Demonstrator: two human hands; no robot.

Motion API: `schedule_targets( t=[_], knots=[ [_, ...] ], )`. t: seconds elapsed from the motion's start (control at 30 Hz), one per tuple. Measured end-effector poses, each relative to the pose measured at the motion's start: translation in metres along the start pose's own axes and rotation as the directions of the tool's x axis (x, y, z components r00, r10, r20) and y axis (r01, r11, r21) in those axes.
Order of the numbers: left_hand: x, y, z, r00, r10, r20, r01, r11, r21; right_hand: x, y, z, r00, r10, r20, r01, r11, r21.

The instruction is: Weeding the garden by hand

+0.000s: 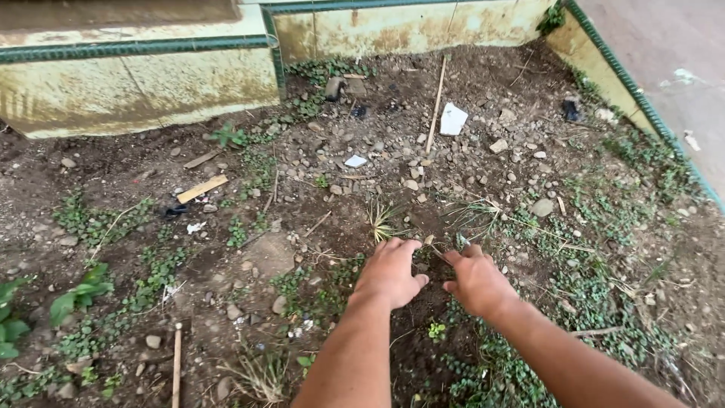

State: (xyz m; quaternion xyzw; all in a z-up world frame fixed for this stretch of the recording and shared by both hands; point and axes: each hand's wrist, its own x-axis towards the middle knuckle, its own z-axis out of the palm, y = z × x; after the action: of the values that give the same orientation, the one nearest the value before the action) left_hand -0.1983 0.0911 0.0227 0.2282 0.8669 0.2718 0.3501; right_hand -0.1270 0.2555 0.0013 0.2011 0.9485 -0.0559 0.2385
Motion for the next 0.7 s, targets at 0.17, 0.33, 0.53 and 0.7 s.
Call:
schedule_targets(
  t=[0.17,0.33,0.53,0.7],
  knots=[
    [0.013,0.011,0.008,0.997,-0.058,-0.053,0.059,0.998,0.013,0.012,0.012,0.020,0.983,-0.076,-0.168,0.099,0.986,0.133],
    [0.042,-0.013,0.021,0.971,-0.049,-0.234,0.080,0.989,0.128,0.025,0.026,0.027,0.965,-0.137,-0.222,0.185,0.960,0.211],
    [0.023,-0.016,-0.004,0.908,-0.135,-0.396,0.201,0.971,0.132,0.007,0.023,-0.055,0.967,0.105,-0.233,-0.089,0.993,0.078],
    [0.038,-0.036,-0.004,0.851,-0.202,-0.485,0.225,0.974,-0.011,0.066,0.108,-0.002,0.956,0.213,-0.203,-0.184,0.971,0.153]
  ],
)
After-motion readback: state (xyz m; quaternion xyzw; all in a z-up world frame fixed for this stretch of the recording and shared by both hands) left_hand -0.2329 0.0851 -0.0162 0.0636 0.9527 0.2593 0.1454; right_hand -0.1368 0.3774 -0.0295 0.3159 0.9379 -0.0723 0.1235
